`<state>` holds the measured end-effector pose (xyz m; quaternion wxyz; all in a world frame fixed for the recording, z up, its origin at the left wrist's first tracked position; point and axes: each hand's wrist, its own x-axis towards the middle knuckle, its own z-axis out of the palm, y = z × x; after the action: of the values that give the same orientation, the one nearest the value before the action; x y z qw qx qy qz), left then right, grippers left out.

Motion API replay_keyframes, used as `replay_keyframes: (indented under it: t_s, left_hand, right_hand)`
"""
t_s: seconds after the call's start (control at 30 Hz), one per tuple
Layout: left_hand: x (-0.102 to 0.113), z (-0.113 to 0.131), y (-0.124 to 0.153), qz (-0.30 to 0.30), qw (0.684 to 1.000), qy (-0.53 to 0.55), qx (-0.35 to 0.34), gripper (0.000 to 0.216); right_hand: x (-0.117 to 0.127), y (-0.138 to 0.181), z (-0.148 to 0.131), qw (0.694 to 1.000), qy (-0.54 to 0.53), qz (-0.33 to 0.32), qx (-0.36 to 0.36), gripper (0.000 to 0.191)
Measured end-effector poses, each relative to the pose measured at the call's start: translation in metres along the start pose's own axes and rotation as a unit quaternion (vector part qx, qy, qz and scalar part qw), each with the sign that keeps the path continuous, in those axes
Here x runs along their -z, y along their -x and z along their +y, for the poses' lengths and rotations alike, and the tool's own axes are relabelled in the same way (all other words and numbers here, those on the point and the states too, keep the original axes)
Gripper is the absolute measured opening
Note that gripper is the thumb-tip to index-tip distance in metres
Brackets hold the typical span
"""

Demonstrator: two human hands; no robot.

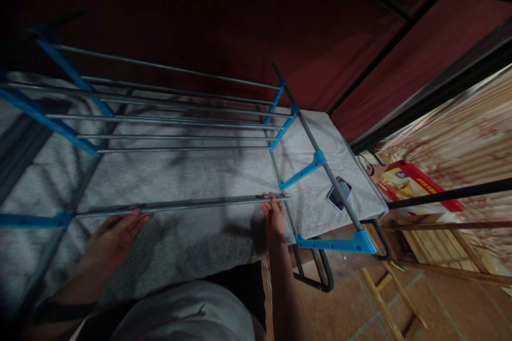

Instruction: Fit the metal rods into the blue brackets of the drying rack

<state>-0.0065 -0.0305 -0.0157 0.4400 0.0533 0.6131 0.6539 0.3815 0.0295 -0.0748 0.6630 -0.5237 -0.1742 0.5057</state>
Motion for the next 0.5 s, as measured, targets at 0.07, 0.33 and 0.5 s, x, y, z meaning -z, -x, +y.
replay_keyframes:
  t_s: [0.07,0.33,0.5]
  left_hand:
    - [0.0,0.0,-0.001,0.004,1.0,-0.006,0.002,0.036]
    - [-0.003,0.012,0.01,-0.007,1.0,-0.026,0.006,0.037]
    - [-0.005,0.012,0.012,-0.01,1.0,-0.019,0.006,0.038]
  right_hand:
    - [0.0,-0.001,-0.001,1.0,-0.004,-0.003,-0.007,0.032]
    - [0.004,-0.005,-0.003,0.999,-0.028,-0.007,-0.012,0.046]
    - [0.008,-0.007,-0.001,1.0,-0.021,-0.006,-0.009,0.054]
